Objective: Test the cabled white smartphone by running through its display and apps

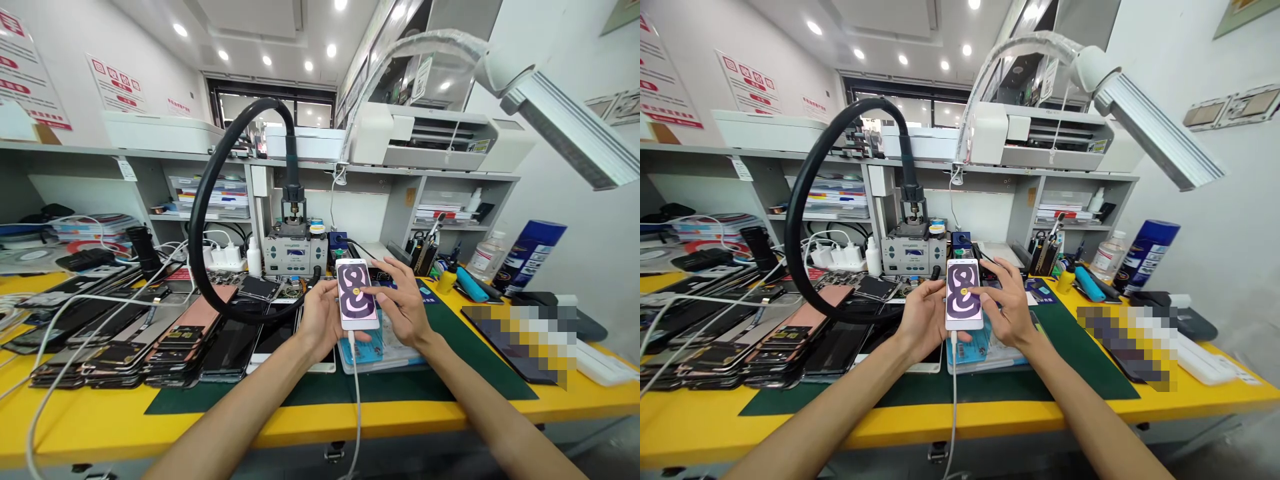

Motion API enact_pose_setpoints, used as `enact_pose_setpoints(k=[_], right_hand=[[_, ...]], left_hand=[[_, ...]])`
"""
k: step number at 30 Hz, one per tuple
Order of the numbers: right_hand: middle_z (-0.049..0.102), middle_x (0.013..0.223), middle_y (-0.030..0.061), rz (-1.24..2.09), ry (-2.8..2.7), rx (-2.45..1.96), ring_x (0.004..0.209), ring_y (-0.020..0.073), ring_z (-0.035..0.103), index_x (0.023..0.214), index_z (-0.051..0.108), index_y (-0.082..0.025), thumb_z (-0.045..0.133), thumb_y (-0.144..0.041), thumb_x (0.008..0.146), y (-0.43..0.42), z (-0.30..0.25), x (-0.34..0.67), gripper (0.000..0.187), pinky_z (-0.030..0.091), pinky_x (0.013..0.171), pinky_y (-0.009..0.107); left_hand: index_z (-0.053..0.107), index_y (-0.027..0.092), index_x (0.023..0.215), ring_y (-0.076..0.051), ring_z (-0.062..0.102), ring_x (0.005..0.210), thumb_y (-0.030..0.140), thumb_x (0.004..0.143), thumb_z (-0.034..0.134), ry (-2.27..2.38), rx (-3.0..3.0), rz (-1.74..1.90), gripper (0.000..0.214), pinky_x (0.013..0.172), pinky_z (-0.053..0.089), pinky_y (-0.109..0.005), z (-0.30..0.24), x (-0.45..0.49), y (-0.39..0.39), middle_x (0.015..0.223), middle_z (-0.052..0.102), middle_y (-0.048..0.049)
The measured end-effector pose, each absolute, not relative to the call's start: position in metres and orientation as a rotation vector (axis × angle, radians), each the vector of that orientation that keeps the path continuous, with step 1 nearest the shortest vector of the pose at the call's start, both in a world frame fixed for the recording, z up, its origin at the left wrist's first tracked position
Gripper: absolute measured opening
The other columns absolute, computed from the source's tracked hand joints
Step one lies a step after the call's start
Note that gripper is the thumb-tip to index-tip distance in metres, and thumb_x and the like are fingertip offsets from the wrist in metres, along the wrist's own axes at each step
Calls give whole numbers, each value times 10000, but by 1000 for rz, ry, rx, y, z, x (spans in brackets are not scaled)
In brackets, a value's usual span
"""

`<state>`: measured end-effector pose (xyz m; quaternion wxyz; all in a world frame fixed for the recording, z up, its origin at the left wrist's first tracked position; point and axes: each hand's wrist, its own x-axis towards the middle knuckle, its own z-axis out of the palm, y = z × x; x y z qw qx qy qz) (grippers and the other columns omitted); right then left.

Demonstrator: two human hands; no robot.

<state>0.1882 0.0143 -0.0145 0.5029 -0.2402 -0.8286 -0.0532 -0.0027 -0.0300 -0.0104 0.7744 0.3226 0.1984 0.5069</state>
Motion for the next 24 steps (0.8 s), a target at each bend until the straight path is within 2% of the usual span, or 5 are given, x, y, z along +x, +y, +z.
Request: enact_pose_setpoints(k=[10, 18, 24], right_hand=[[554, 1361, 71, -160, -1938, -651, 1331, 329, 400, 1075, 759, -250, 441, -235, 945, 18, -14, 189, 344, 344, 1068, 557], [548, 1343, 98, -170, -1933, -672, 1315, 320, 409, 1109, 728, -226, 442, -245, 949, 18, -14, 189, 328, 345, 1064, 553], [515, 1366, 116, -172, -2006, -655, 1329, 333, 387, 1121, 716, -206, 454, -263, 935, 12, -15, 184, 326, 344, 1070, 560]], left_hand=[[561, 148, 1284, -257, 667, 769, 452, 908, 427, 426, 734, 1093, 501, 550, 577, -373, -10, -4, -31, 994, 675, -138], [536, 132, 1323, -293, 672, 773, 477, 914, 409, 418, 774, 1048, 550, 545, 582, -451, -10, -3, -32, 1025, 668, -158], [564, 132, 1281, -287, 666, 775, 477, 918, 390, 454, 767, 1043, 530, 530, 579, -434, -7, -1, -34, 1019, 662, -152]])
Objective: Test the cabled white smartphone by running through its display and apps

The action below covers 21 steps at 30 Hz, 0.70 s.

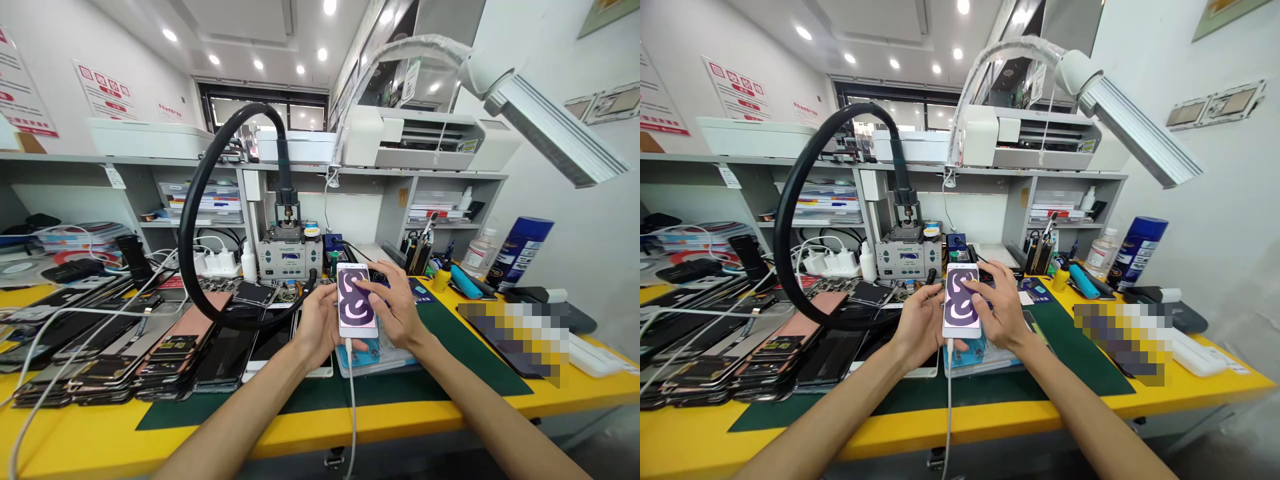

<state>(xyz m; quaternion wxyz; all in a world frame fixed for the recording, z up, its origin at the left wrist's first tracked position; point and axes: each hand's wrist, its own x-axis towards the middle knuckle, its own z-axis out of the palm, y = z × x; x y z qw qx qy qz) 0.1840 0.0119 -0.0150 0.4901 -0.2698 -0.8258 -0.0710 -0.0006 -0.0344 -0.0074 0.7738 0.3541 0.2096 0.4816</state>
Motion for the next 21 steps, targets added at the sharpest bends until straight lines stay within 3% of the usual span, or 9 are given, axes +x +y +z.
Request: enact_pose_setpoints(k=[8, 21], right_hand=[[403, 1490, 77, -194, -2092, -623, 1408, 355, 280, 1148, 705, -237, 478, -255, 910, 4, -15, 177, 330, 289, 1107, 595], [496, 1439, 59, -118, -2124, -479, 1391, 369, 319, 988, 773, -239, 511, -201, 858, -8, -16, 172, 296, 339, 1078, 605]], left_hand=[[566, 134, 1260, -246, 657, 708, 479, 914, 405, 425, 761, 988, 514, 531, 552, -356, -10, 0, -33, 916, 665, -123], [589, 140, 1226, -235, 665, 669, 465, 919, 411, 387, 727, 1035, 482, 538, 555, -364, -11, -2, -31, 920, 679, -123]])
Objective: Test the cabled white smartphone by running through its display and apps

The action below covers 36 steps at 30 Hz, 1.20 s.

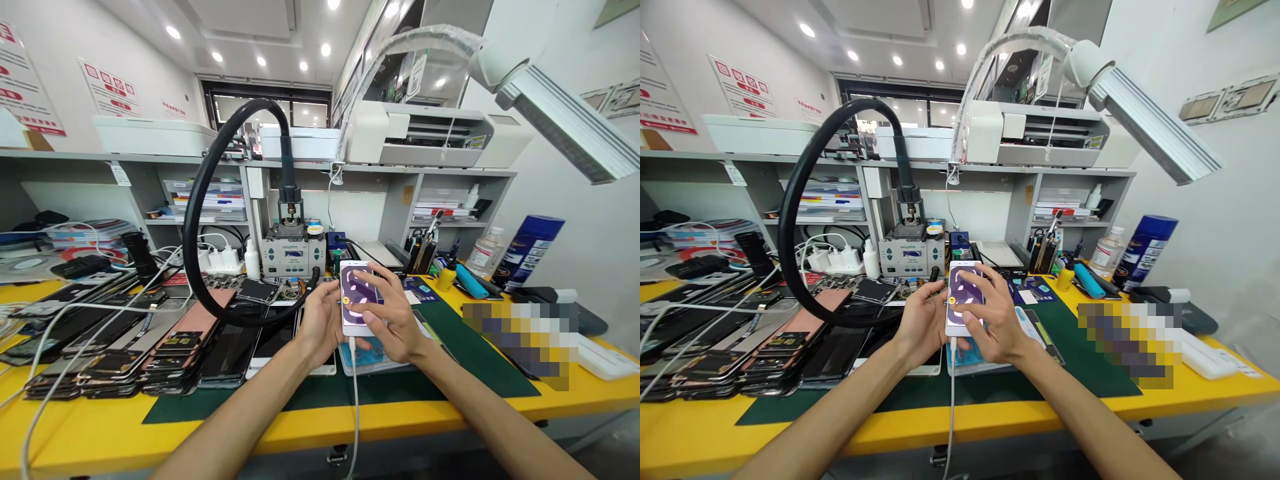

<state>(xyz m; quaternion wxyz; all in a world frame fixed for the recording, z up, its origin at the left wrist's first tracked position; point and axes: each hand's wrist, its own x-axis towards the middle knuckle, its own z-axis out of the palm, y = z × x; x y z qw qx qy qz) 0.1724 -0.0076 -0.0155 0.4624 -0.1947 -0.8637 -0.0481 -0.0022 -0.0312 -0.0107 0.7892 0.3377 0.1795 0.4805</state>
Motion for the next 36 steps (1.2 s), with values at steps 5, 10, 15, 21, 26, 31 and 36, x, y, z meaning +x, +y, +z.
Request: enact_pose_setpoints(k=[5, 10, 15, 21, 26, 31, 36], right_hand=[[552, 1396, 48, -120, -2074, -484, 1365, 359, 364, 961, 782, -254, 490, -204, 877, -5, -14, 176, 308, 370, 1049, 611], [596, 1345, 59, -120, -2016, -501, 1342, 355, 392, 918, 791, -250, 492, -208, 888, 0, -13, 181, 303, 391, 1032, 601], [633, 1287, 81, -113, -1976, -501, 1307, 340, 429, 869, 796, -227, 483, -195, 901, 4, -13, 183, 315, 394, 1033, 582], [648, 1267, 87, -73, -1986, -460, 1290, 335, 448, 876, 796, -223, 493, -194, 897, 3, -11, 183, 305, 398, 1027, 578], [667, 1246, 74, 6, -2053, -399, 1279, 331, 462, 858, 790, -236, 492, -206, 900, 0, -11, 182, 302, 407, 1019, 580], [581, 1370, 52, 13, -2138, -429, 1354, 327, 379, 968, 779, -260, 471, -244, 917, -2, -16, 178, 313, 369, 1059, 585], [420, 1506, 77, 28, -2126, -519, 1410, 331, 305, 1292, 629, -248, 452, -313, 931, -1, -15, 179, 407, 296, 1118, 573]], left_hand=[[587, 144, 1231, -242, 673, 715, 496, 919, 417, 372, 685, 1058, 500, 563, 564, -368, -10, -5, -29, 950, 683, -127], [583, 133, 1229, -254, 673, 767, 532, 922, 400, 423, 648, 1128, 536, 544, 568, -360, -6, -8, -31, 1002, 677, -145], [572, 127, 1242, -265, 674, 784, 565, 909, 416, 452, 642, 1164, 572, 538, 573, -364, -7, -10, -28, 1025, 674, -160], [566, 118, 1250, -260, 673, 754, 557, 914, 404, 457, 669, 1169, 576, 481, 557, -340, -7, -11, -27, 1025, 675, -168], [564, 111, 1254, -254, 673, 754, 520, 925, 400, 474, 665, 1207, 549, 531, 571, -354, -4, -8, -30, 989, 682, -157], [571, 119, 1250, -240, 670, 748, 501, 939, 386, 478, 687, 1216, 526, 546, 570, -340, -3, -7, -31, 967, 682, -142], [577, 119, 1248, -237, 668, 773, 517, 945, 376, 463, 723, 1213, 539, 561, 571, -327, -3, -6, -31, 988, 678, -140]])
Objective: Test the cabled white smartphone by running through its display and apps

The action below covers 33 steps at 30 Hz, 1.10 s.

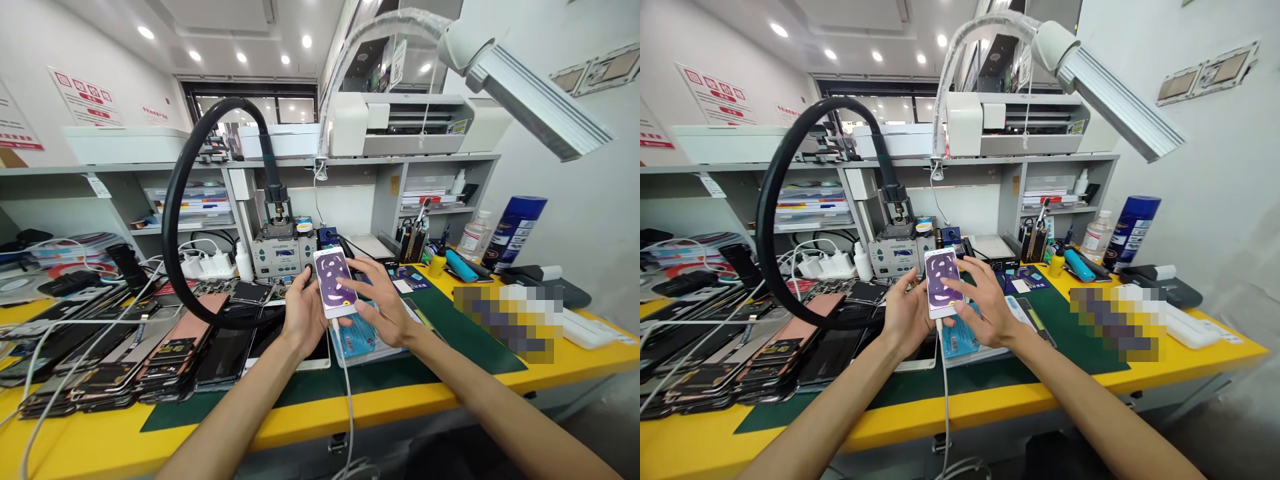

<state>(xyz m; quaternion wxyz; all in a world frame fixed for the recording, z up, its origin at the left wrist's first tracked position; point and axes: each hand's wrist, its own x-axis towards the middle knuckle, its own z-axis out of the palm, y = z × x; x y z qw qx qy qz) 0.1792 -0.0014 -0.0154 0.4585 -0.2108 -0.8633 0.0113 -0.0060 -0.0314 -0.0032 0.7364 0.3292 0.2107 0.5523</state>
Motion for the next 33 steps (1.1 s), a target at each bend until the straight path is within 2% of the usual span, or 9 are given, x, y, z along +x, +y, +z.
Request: enact_pose_setpoints(k=[6, 10, 13, 16, 21, 27, 33], right_hand=[[532, 1363, 116, 80, -1960, -583, 1303, 320, 446, 1342, 551, -235, 437, -345, 949, 5, -13, 184, 424, 353, 1086, 529], [550, 1316, 125, 372, -1864, -635, 1132, 285, 572, 1404, 465, -245, 463, -347, 945, 10, -18, 181, 471, 496, 919, 449], [579, 1257, 128, 547, -1772, -676, 1042, 267, 615, 1405, 453, -238, 479, -333, 932, 12, -20, 179, 483, 528, 837, 421], [602, 1212, 122, 444, -1747, -673, 1073, 278, 600, 1335, 542, -236, 477, -303, 930, 11, -18, 179, 416, 523, 839, 421], [638, 1152, 112, 45, -1806, -562, 1097, 292, 578, 1002, 760, -220, 512, -231, 896, 6, -14, 184, 270, 493, 905, 469], [659, 1193, 77, -121, -1860, -458, 1141, 317, 549, 835, 783, -235, 551, -175, 831, 1, -15, 183, 240, 467, 947, 529], [653, 1198, 115, -153, -1918, -387, 1172, 336, 516, 803, 772, -194, 543, -155, 809, -4, -17, 176, 233, 459, 935, 544]], left_hand=[[576, 121, 1261, -249, 667, 819, 541, 942, 376, 452, 749, 1204, 564, 591, 579, -339, -3, -6, -32, 1016, 676, -143], [563, 124, 1284, -258, 670, 825, 547, 938, 380, 461, 774, 1176, 576, 599, 582, -351, -4, -6, -33, 1014, 679, -146], [552, 129, 1301, -260, 671, 828, 553, 942, 369, 462, 791, 1146, 585, 604, 582, -354, -3, -4, -34, 1023, 678, -149], [539, 128, 1316, -262, 673, 824, 553, 945, 363, 474, 788, 1135, 591, 616, 582, -364, -2, -1, -36, 1036, 676, -153], [525, 136, 1332, -255, 675, 811, 537, 949, 368, 492, 777, 1124, 576, 623, 585, -367, -1, 0, -37, 1037, 676, -148], [529, 132, 1318, -246, 674, 784, 526, 952, 366, 503, 749, 1117, 561, 597, 583, -356, 1, -1, -36, 1004, 676, -147], [554, 120, 1278, -229, 668, 758, 521, 944, 398, 507, 723, 1159, 545, 587, 573, -330, 0, -1, -35, 995, 673, -136]])
